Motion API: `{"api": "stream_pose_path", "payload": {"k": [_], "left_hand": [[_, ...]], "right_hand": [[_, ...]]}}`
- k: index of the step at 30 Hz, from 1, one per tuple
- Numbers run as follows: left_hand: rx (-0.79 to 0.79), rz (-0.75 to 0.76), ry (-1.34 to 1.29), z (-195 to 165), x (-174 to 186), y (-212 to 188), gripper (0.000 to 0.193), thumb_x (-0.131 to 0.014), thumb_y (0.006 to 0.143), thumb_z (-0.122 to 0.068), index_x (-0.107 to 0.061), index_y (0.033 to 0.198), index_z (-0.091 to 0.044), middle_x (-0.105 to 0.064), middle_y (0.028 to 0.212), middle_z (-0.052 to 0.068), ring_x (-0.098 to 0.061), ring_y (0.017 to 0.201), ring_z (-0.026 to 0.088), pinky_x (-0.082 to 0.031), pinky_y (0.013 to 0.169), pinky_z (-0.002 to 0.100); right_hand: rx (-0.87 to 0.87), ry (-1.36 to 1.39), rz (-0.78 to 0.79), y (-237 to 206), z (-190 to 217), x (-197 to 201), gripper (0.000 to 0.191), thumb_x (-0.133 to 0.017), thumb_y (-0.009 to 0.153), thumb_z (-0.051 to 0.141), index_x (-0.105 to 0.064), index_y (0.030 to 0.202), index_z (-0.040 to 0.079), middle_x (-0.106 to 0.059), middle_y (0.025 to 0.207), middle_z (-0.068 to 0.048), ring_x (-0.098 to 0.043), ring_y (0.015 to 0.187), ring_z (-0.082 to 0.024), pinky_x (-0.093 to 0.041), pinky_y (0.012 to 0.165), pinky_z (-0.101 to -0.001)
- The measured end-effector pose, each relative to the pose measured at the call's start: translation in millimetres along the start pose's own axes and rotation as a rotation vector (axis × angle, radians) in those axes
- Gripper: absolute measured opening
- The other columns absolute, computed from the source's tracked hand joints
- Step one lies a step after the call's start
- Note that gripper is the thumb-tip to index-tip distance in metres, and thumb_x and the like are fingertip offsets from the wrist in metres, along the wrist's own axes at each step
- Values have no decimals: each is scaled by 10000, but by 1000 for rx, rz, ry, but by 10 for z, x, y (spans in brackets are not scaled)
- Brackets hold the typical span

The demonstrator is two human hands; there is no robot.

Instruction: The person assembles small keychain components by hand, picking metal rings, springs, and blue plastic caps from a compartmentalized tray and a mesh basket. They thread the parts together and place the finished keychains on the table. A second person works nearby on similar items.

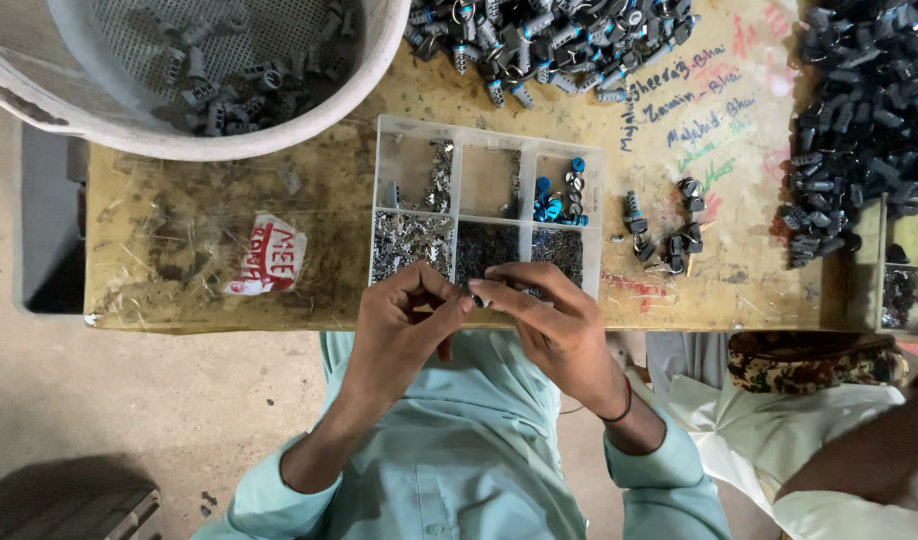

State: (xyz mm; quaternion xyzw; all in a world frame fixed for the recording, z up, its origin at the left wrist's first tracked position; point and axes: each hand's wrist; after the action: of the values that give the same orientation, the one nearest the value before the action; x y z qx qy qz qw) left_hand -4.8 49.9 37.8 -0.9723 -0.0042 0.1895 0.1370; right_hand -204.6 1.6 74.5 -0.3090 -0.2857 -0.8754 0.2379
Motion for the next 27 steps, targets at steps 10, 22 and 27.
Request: {"api": "stream_pose_path", "payload": {"k": [10,22,27], "left_hand": [[47,-12,-74,35,-45,-30,114,-698,943,-48,-622,870,-6,-606,681,18,-542,513,56,-449,421,234],[-47,19,-238,120,-76,-62,69,-631,1026,-53,-605,981,-9,-602,748,23,-565,600,84,-527,501,275],[23,50,-197,69,-33,-62,82,-654,1004,-35,-615,949,12,-585,754,11,-526,573,72,-493,459,270]], "right_hand": [[19,-47,62,-20,84,82,562,-723,796,-148,-695,1292,115,-670,1202,-97,-712,1005,-267,-595,815,-354],[-54,57,-50,-9,121,-6,466,-703,868,-174,-701,1254,86,-675,1165,-90,-728,950,-215,-635,787,-313],[100,-27,15,10,95,126,473,-719,825,-135,-704,1245,83,-686,1189,-97,-731,948,-245,-609,776,-339]]}}
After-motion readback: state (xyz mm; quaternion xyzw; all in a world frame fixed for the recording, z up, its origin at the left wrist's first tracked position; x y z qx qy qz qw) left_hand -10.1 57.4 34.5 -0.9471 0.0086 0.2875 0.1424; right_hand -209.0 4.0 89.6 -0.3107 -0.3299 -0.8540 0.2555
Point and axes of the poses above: each hand's wrist, its own y-axis towards the middle knuckle, its own x-axis out of the back of the hand, z = x × y
